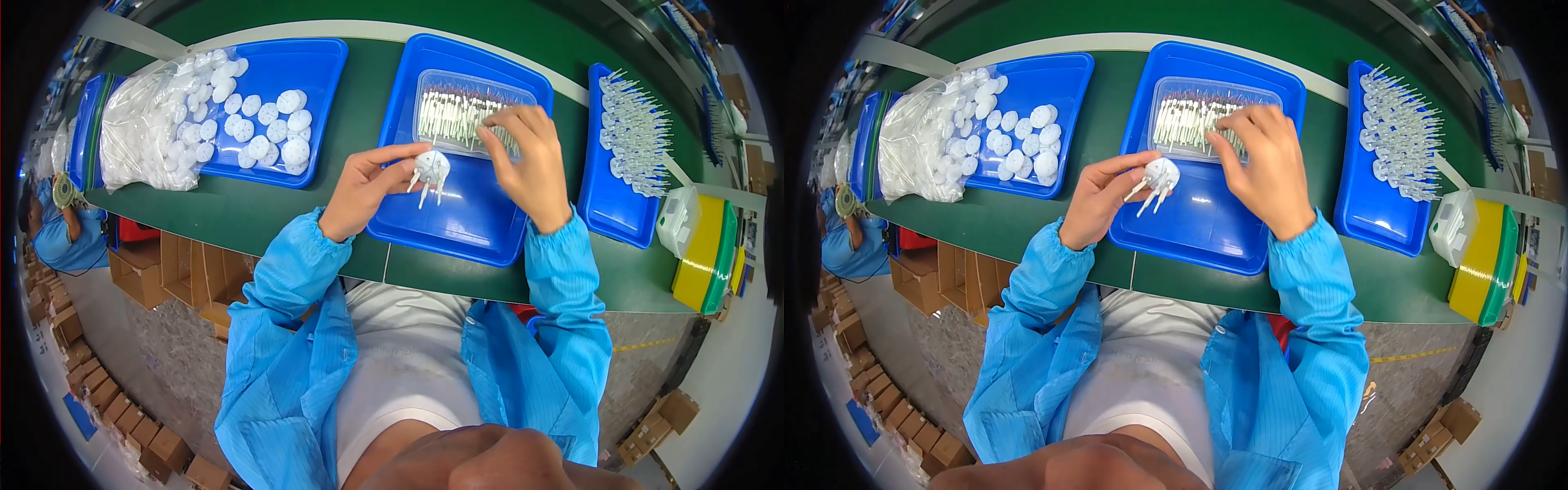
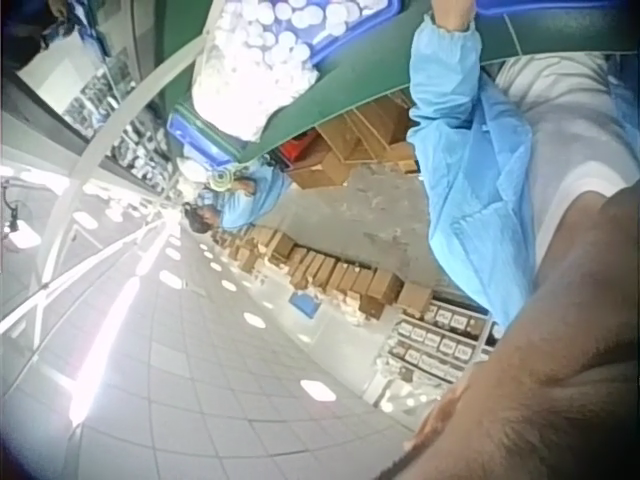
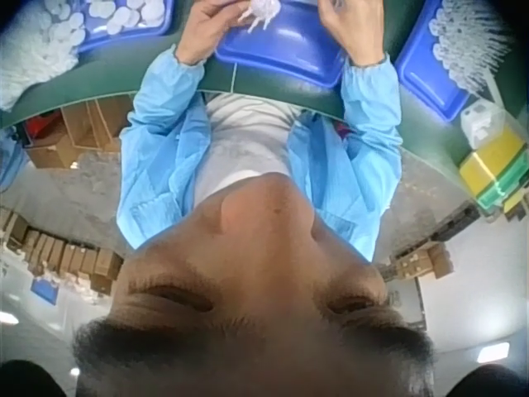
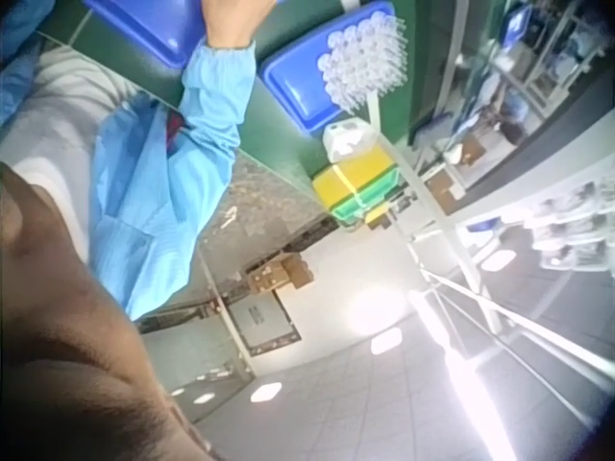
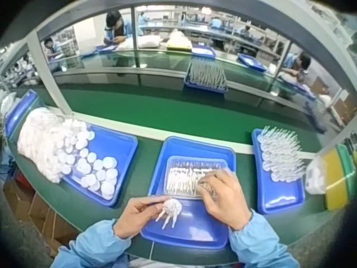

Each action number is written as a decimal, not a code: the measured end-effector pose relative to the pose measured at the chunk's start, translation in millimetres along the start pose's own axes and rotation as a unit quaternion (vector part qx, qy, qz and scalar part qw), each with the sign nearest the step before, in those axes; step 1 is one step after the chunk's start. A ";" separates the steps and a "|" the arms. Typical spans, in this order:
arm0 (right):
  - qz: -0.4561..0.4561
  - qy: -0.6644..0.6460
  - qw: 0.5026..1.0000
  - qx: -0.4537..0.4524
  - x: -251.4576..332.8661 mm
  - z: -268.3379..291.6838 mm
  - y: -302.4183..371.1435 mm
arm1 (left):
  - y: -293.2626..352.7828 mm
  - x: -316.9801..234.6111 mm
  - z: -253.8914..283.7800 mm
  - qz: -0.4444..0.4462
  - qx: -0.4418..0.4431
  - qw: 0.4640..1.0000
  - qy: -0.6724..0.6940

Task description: The person unloads leads from a container onto a tray, empties circular plastic bases from a bag onto another tray, and assembles the parts by inserting the leads into the circular bases by hand.

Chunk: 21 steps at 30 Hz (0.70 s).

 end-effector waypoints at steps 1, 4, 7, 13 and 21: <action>0.011 0.043 0.999 -0.009 0.8 -6.9 -7.4 | 2.3 2.6 1.2 -0.005 0.020 0.998 0.054; 0.028 0.111 0.993 -0.014 -1.8 -24.1 -17.4 | 6.5 1.4 -2.7 -0.019 0.043 0.995 0.085; -0.008 0.154 0.988 -0.015 -2.5 -35.5 -19.6 | 11.5 3.2 -5.3 -0.031 0.033 0.998 0.034; -0.043 0.145 0.989 -0.008 -5.0 -37.9 -19.6 | 6.2 -1.4 -9.8 -0.006 0.063 0.998 0.009; -0.127 -0.047 0.991 -0.017 -19.8 -10.8 -13.5 | -15.1 -11.8 -20.2 -0.039 0.043 0.996 -0.064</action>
Point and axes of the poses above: each hand's wrist, its own y-axis away from the middle knuckle, its own z-axis out of the back of the hand, x = y × z, the point moved 5 cm from there along -y, towards the middle knuckle, and after that the axes turned 4 degrees about z, right-handed, at the moved point
